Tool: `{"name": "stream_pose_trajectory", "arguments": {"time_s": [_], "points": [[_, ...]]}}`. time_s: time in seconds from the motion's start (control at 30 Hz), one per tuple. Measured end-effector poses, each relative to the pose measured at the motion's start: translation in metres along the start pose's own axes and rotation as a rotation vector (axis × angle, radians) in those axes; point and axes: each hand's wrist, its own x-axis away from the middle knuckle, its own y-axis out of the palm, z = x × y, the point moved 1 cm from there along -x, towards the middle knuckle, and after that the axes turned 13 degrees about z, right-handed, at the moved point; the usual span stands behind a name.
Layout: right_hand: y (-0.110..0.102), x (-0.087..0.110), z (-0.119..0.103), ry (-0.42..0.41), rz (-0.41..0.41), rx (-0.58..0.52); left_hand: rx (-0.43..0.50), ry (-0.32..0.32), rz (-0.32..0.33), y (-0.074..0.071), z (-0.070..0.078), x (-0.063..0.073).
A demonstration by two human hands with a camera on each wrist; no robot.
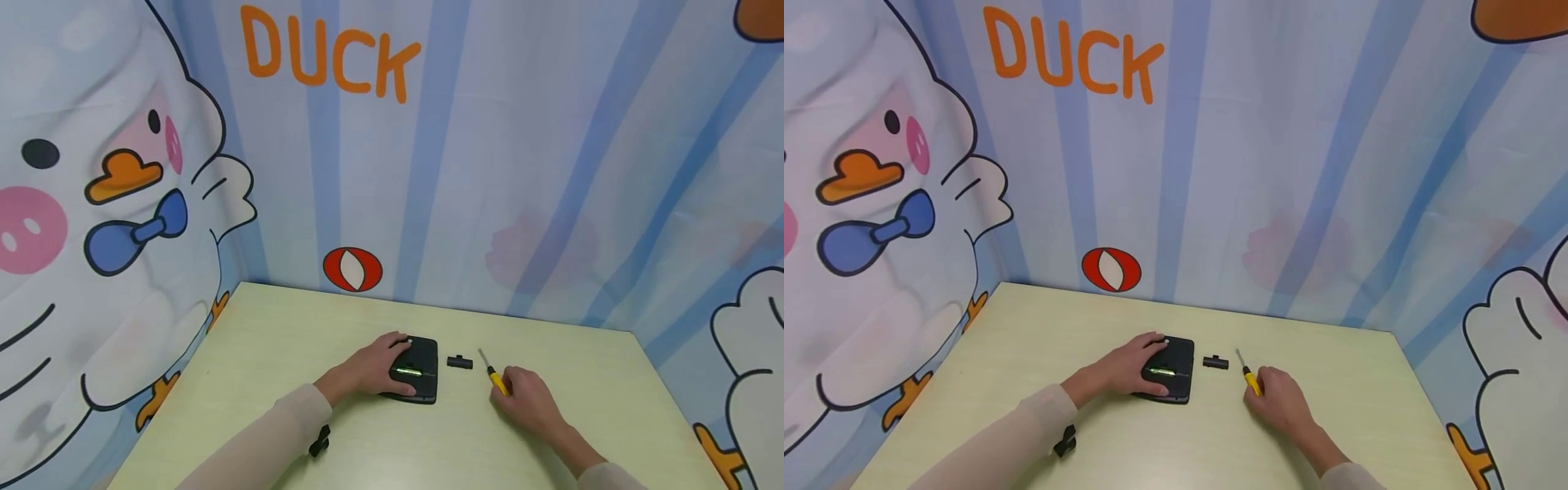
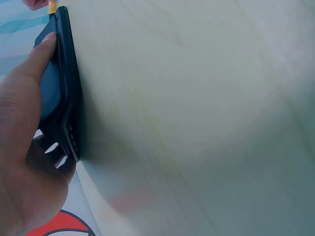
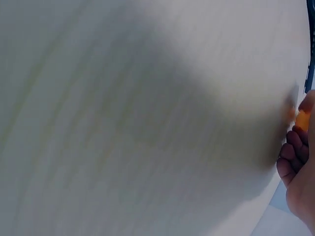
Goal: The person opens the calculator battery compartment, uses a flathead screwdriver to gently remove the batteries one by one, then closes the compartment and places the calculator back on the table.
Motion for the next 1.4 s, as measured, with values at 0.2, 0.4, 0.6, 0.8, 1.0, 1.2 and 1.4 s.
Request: {"name": "stream_pose_trajectory", "arguments": {"time_s": [0.2,0.4,0.6,0.8,1.0,1.2,1.4], "points": [[0.001,-0.001,0.000,0.030,0.096,-0.028,0.001,0.000,0.007,-0.001,0.001,0.000],[0.000,0.000,-0.001,0.034,0.211,-0.075,0.000,-0.004,0.004,0.002,0.000,0.000],[-0.003,0.002,-0.005,0.040,0.307,-0.153,-0.005,-0.006,0.004,0.003,0.000,-0.001],[-0.004,0.002,-0.008,0.078,0.317,-0.207,0.008,-0.002,0.006,0.002,0.001,-0.001],[-0.007,0.002,-0.015,0.108,0.314,-0.223,-0.001,-0.002,0.002,0.003,0.000,0.000],[-0.011,0.000,-0.024,0.171,0.305,-0.258,0.012,-0.008,0.000,0.001,0.001,0.000],[-0.015,-0.005,-0.031,0.274,0.299,-0.355,0.002,-0.006,0.000,0.003,0.000,-0.001]]}}
